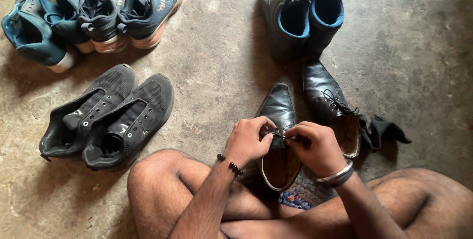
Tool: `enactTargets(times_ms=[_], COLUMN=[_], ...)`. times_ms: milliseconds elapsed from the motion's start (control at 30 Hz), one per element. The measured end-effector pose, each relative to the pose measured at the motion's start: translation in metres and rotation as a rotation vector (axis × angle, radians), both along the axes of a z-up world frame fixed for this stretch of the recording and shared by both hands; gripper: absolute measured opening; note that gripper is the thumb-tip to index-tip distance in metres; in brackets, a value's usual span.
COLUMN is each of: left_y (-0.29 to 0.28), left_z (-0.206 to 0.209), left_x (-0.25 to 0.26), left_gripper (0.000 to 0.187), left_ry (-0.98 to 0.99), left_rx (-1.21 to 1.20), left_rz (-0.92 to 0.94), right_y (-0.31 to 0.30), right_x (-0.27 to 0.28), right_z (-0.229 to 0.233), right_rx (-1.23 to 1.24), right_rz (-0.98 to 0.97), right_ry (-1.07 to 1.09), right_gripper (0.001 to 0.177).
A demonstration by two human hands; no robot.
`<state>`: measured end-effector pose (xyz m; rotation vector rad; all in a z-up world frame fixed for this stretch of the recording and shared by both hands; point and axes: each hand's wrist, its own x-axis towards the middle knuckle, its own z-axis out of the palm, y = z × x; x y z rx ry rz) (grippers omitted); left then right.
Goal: The person sits on the floor and repairs a black leather shoe by threading a new lace through the eyelets, tying it, and wiping the shoe with a cloth. The person then repeats the lacing process on the second shoe.
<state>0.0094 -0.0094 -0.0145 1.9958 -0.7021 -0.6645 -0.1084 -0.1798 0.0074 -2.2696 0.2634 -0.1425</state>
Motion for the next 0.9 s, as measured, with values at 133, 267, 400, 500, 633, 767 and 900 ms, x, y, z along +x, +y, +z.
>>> enactTargets(times_ms=[133,267,400,500,633,767,900], left_y=[0.000,0.000,-0.001,-0.001,-0.001,-0.001,0.001], left_z=[-0.003,-0.004,-0.003,-0.002,0.001,0.004,0.003], left_x=[0.000,0.000,0.000,0.000,0.001,0.001,0.003], left_gripper=[0.018,0.017,0.019,0.019,0.021,0.020,0.012], left_ry=[-0.001,0.025,0.058,0.062,0.084,0.053,0.068], left_rx=[0.013,0.014,0.017,0.031,0.071,0.043,0.052], left_rz=[0.001,0.009,0.022,0.027,0.030,0.020,0.033], right_y=[0.009,0.016,0.021,0.027,0.032,0.032,0.031], right_x=[0.010,0.013,0.005,0.002,0.006,0.009,0.010], right_z=[0.001,-0.001,-0.001,-0.001,-0.002,-0.002,-0.002], right_rx=[-0.066,-0.135,-0.165,-0.254,-0.358,-0.373,-0.392], right_rz=[0.018,-0.007,-0.023,-0.020,-0.008,0.019,0.051], right_ry=[0.007,0.008,0.043,0.029,-0.017,-0.012,-0.032], right_gripper=[0.019,0.012,0.009,0.012,0.013,0.013,0.013])
